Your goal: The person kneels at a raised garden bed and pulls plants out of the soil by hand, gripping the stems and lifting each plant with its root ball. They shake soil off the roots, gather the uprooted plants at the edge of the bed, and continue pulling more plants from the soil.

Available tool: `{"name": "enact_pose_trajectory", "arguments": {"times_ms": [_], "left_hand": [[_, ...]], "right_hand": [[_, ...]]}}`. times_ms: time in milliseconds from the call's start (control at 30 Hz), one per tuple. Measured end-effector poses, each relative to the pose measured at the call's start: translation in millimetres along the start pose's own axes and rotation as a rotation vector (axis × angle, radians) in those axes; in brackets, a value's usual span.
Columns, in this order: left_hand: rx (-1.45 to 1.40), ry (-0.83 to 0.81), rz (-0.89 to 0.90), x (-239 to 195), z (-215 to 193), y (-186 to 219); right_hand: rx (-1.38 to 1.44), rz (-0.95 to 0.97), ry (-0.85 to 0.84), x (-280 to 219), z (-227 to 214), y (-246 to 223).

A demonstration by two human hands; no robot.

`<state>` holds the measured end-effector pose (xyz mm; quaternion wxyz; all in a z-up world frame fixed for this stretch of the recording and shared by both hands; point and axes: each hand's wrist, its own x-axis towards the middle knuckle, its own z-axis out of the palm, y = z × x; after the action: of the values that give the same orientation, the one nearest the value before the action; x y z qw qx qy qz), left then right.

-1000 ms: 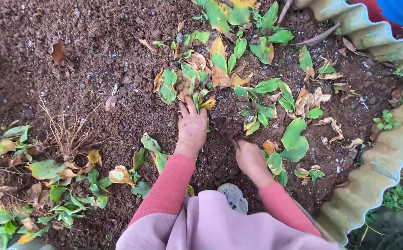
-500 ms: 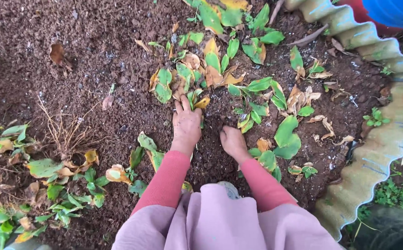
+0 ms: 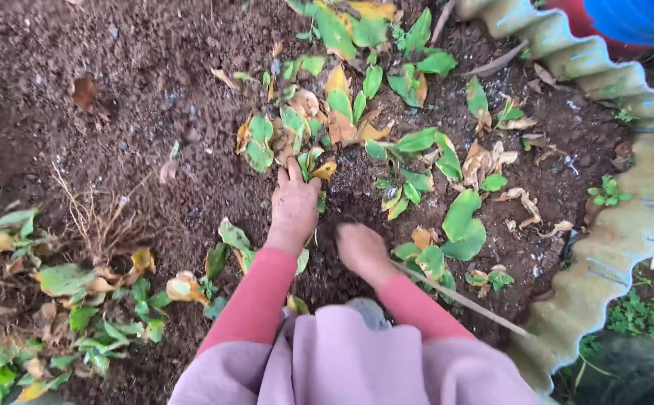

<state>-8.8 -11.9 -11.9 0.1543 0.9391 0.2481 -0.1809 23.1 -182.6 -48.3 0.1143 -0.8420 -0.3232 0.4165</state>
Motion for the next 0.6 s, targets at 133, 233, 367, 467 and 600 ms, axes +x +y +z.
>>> {"name": "enact_pose_trajectory", "arguments": {"times_ms": [133,233,367,467,600], "left_hand": [[0.019,0.022,0.007,4,-13,-4],[0.017,-0.128,0.004,-11,-25,-6],[-0.713,0.192,0.033,-23,-2,-46],[-0.966,0.404,-0.123,-55,24,-63],[-0.692,0.336,-0.495,-84,72,-86]], "right_hand": [[-0.019,0.020,0.020,36,24,-14],[0.089,0.195,-0.010,27,32,-9],[0.257,0.082,0.086,34,45,13],[0.267,-0.085,0.218,23,70,34],[0.606,-0.151,0.216,7,47,28]]}}
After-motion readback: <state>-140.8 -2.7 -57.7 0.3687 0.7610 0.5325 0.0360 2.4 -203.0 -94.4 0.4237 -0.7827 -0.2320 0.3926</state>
